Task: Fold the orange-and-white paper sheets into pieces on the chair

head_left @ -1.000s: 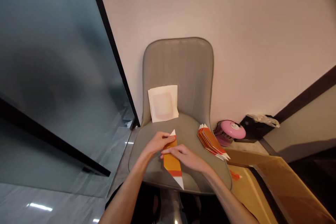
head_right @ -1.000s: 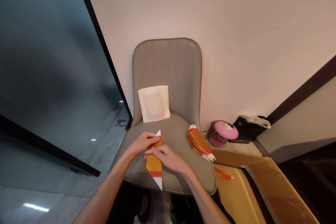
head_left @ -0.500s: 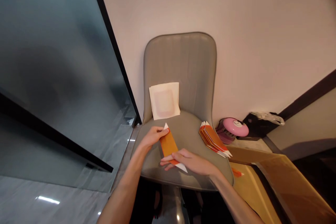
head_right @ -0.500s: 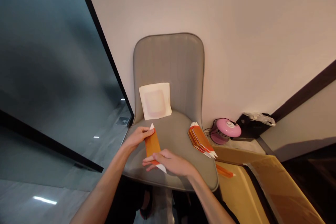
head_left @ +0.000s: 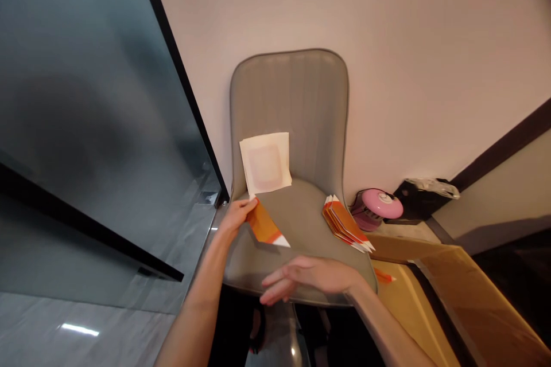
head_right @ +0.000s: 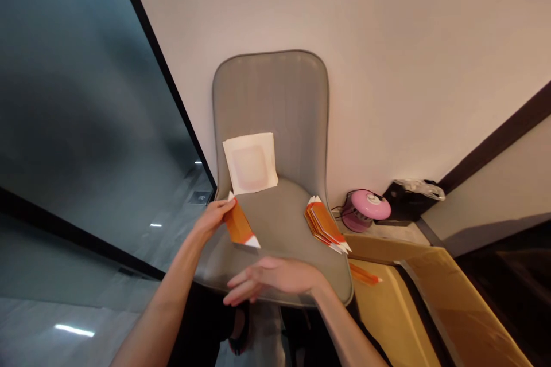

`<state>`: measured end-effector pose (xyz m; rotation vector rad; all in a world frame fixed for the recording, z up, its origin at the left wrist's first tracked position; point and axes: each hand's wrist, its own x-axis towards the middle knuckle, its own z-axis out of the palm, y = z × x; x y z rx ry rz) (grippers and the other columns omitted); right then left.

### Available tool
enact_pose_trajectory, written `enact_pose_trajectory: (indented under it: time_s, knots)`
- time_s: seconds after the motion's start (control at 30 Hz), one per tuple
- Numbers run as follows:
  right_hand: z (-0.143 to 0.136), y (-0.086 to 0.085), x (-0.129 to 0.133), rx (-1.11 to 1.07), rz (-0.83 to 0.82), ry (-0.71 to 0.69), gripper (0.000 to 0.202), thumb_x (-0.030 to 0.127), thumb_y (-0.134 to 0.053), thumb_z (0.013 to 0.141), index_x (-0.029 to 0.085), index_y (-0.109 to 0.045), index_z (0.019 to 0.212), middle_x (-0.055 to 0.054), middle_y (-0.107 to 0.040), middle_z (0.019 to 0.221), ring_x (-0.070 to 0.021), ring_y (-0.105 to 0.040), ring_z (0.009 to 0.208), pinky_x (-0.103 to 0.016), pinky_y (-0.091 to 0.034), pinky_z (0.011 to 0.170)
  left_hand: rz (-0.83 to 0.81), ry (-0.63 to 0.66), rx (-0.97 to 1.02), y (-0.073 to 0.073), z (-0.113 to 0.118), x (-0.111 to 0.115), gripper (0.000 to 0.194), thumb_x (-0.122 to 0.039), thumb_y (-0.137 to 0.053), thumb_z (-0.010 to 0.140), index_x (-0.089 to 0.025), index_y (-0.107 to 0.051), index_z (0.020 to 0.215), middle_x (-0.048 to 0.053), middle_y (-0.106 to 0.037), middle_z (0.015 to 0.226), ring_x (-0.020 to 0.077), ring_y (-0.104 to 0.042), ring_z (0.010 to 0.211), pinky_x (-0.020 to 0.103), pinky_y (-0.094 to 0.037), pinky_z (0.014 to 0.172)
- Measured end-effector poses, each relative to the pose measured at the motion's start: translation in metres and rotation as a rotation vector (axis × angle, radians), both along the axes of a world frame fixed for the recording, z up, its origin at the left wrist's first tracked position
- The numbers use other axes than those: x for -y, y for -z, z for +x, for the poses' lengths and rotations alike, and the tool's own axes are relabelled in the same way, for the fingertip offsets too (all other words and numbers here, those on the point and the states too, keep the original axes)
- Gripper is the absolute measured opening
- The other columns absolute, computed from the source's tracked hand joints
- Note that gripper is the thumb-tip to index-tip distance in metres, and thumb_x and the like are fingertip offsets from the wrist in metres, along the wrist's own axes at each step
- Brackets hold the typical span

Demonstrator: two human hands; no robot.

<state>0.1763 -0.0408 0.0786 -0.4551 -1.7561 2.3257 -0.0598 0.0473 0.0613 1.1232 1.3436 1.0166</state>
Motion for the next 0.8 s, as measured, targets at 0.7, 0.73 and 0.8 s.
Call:
enact_pose_trajectory:
  time_s: [0.7, 0.73, 0.8]
  knots:
    - [0.011, 0.028, -0.038, 0.244, 0.341, 0.904, 0.036, 0.053, -0.067, 0.08, 0.018, -0.071, 0.086, -0.003, -0.069, 0.08, -0.018, -0.059, 0.075, -0.03, -0.044, 0.07, 0.218, -0.116, -0.033, -0.003, 0.048, 0.002, 0.033, -0.049, -0.074, 0.069, -0.016, -0.067, 0.07, 0.001, -0.064, 0.066, 0.0155, -0.057, 0.064, 0.024, -0.039, 0.056]
    - [0.011, 0.03, -0.039, 0.251, 0.362, 0.893, 0.034, 0.051, -0.066, 0.08, 0.018, -0.072, 0.085, -0.003, -0.07, 0.08, -0.0185, -0.06, 0.076, -0.03, -0.045, 0.071, 0.227, -0.096, -0.043, -0.002, 0.053, 0.003, 0.033, -0.048, -0.073, 0.069, -0.016, -0.066, 0.069, 0.001, -0.063, 0.065, 0.0153, -0.057, 0.063, 0.024, -0.039, 0.056]
    - [0.019, 0.033, -0.044, 0.277, 0.418, 0.904, 0.032, 0.049, -0.064, 0.08, 0.018, -0.071, 0.081, -0.004, -0.072, 0.081, -0.0195, -0.062, 0.077, -0.031, -0.046, 0.072, 0.213, -0.054, -0.037, -0.001, 0.061, 0.004, 0.034, -0.049, -0.071, 0.072, -0.016, -0.067, 0.075, 0.001, -0.064, 0.066, 0.0149, -0.057, 0.061, 0.024, -0.039, 0.055]
